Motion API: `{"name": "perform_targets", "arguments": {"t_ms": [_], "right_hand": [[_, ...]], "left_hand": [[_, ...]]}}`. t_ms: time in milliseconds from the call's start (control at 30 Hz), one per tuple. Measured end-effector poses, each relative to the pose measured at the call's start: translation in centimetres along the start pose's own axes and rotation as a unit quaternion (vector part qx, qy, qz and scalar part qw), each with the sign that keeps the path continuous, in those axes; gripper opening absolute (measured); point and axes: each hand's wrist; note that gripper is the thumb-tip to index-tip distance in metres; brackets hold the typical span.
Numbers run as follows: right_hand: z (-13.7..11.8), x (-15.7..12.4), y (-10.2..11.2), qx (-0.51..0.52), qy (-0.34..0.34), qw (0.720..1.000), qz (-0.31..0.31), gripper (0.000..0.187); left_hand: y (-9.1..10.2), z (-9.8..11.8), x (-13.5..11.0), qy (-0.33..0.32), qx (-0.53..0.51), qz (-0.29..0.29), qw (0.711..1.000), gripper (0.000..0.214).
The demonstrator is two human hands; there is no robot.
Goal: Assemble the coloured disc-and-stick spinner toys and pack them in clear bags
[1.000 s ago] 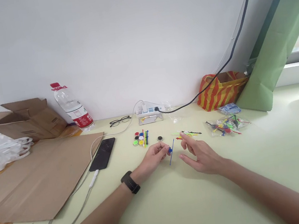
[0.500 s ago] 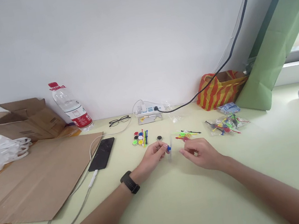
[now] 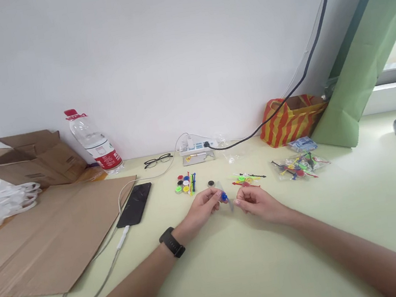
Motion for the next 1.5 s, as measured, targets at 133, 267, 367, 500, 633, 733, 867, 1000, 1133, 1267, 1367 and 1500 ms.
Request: {"name": "perform_targets", "arguments": {"t_ms": [133, 267, 367, 500, 633, 733, 867, 1000, 1133, 1267, 1367, 1500], "right_hand": [[-0.1, -0.2, 0.0, 0.013, 0.023, 0.999, 0.023, 0.037], [-0.4, -0.4, -0.4, 0.01, 0.02, 1.0, 0.012, 0.044], [-0.3, -0.3, -0.7, -0.038, 0.038, 0.999, 0.007, 0.041], [0.6, 0.1, -0.1, -0.093, 0.045, 0.994, 0.042, 0.034], [1.1, 0.6, 1.7, -0.202, 0.022, 0.976, 0.082, 0.032], [0.9, 0.7, 3.1, -0.277, 0.005, 0.954, 0.116, 0.038], [0.5, 0.9, 4.5, -0.332, -0.001, 0.931, 0.151, 0.045], [1.5, 1.4, 5.7, -0.371, 0.034, 0.9, 0.227, 0.034], [3.7, 1.9, 7.2, -0.419, 0.063, 0.88, 0.217, 0.031], [5.1, 2.1, 8.1, -0.443, 0.048, 0.877, 0.18, 0.026], [5.4, 2.2, 8.4, -0.422, 0.036, 0.887, 0.184, 0.017], [5.4, 2.4, 8.5, -0.38, 0.029, 0.906, 0.187, 0.019]], "left_hand": [[0.1, -0.2, 0.0, 0.011, -0.008, -0.003, 1.0, 0.039], [0.2, -0.1, -0.1, 0.004, 0.004, -0.018, 1.0, 0.037], [0.2, 0.0, -0.2, 0.007, -0.009, -0.04, 0.999, 0.037], [0.2, -0.6, 0.0, 0.011, -0.008, -0.049, 0.999, 0.035], [0.4, -1.5, 0.3, -0.086, 0.109, 0.073, 0.988, 0.024], [0.9, -1.9, 0.3, -0.204, 0.268, 0.15, 0.929, 0.02], [1.2, -2.2, -0.1, -0.236, 0.434, 0.088, 0.865, 0.047], [1.1, -2.4, -0.3, -0.196, 0.488, 0.038, 0.85, 0.062], [0.9, -1.9, -0.4, -0.234, 0.44, 0.034, 0.866, 0.041], [0.7, -1.7, -0.4, -0.225, 0.375, 0.01, 0.899, 0.034], [0.7, -1.9, -0.4, -0.205, 0.369, 0.018, 0.907, 0.027], [0.7, -1.9, -0.6, -0.183, 0.342, 0.032, 0.921, 0.02]]}}
Point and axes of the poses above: each hand's wrist, its own x-axis towards the middle knuckle, its own y-axis out of the back of the hand, z = x × y, and after that the axes turned 5 degrees about z, right-handed
